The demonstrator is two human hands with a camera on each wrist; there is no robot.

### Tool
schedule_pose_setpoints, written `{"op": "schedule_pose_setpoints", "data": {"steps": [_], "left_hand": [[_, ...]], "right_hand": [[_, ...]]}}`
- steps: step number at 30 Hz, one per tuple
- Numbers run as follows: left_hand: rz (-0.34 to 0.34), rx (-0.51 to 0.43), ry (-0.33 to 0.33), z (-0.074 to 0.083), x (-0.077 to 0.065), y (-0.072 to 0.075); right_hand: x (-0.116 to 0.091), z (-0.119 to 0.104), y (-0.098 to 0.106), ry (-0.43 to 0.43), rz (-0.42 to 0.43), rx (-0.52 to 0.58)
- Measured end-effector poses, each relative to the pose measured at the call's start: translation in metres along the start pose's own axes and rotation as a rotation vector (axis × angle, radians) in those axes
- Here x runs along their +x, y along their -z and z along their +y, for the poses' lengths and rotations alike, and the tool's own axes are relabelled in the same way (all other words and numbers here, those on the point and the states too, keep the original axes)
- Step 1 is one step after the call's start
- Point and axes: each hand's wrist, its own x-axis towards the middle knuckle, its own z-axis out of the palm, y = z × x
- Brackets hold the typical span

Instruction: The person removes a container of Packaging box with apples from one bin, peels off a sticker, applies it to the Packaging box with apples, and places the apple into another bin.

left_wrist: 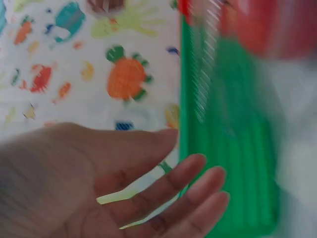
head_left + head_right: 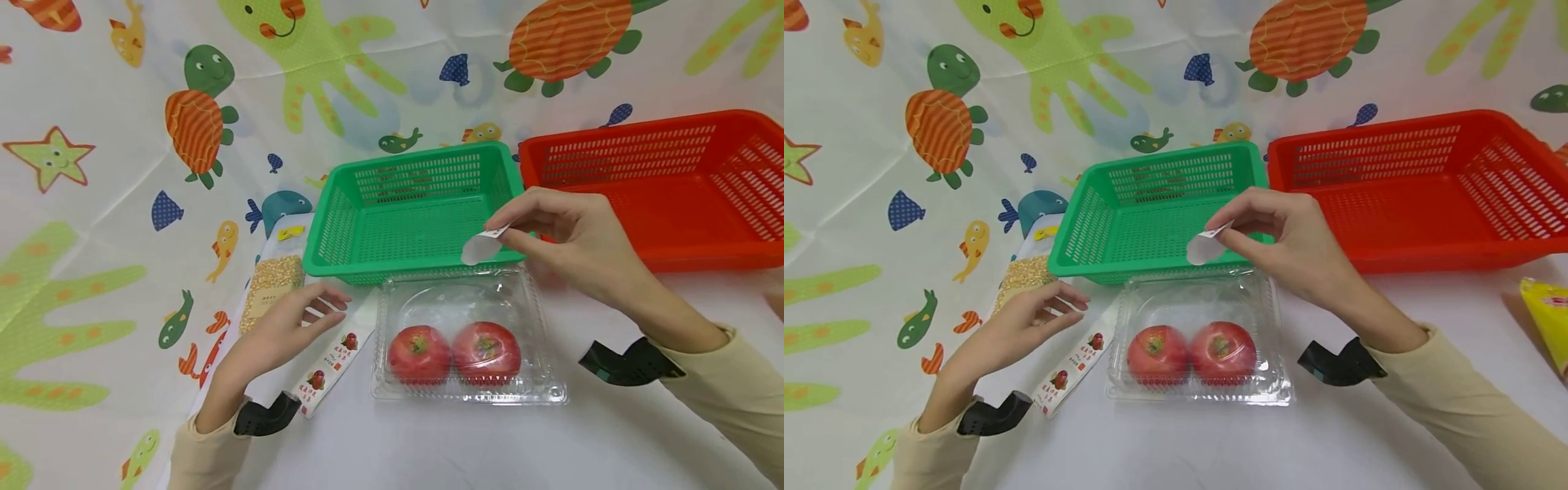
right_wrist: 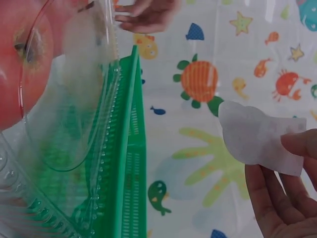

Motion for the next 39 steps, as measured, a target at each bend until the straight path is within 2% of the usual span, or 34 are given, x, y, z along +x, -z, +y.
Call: {"op": "schedule_pose_setpoints", "data": {"steps": [3, 5, 10, 13, 16, 19, 24, 28, 35, 39], "left_hand": [[0.018, -0.089, -0.051, 0.024, 0.004, 0.000], [0.005, -0.196, -0.088, 0.038, 0.010, -0.004], [-0.125, -0.497, -0.189, 0.065, 0.033, -0.021], [-0.166, -0.594, -0.210, 0.075, 0.045, -0.030], [-0.135, -0.684, -0.198, 0.085, 0.056, -0.038], [-0.056, -0.765, -0.167, 0.091, 0.064, -0.043], [0.072, -0.829, -0.146, 0.094, 0.071, -0.048], [0.140, -0.841, -0.143, 0.096, 0.073, -0.050], [0.179, -0.832, -0.135, 0.094, 0.074, -0.050], [0.203, -0.798, -0.125, 0.094, 0.072, -0.049]], "right_hand": [[0.003, 0.000, -0.003, 0.039, 0.000, 0.026], [0.004, -0.001, -0.005, 0.065, 0.001, 0.026], [0.005, -0.005, -0.015, 0.111, 0.017, -0.069], [0.004, -0.008, -0.018, 0.154, 0.027, -0.129], [0.002, -0.010, -0.022, 0.209, 0.022, -0.158], [0.000, -0.010, -0.026, 0.253, 0.001, -0.161], [-0.001, -0.008, -0.032, 0.300, -0.036, -0.185], [-0.002, -0.004, -0.033, 0.338, -0.046, -0.203], [-0.006, -0.002, -0.033, 0.382, -0.091, -0.248], [-0.007, -0.006, -0.031, 0.312, -0.051, -0.258]]}}
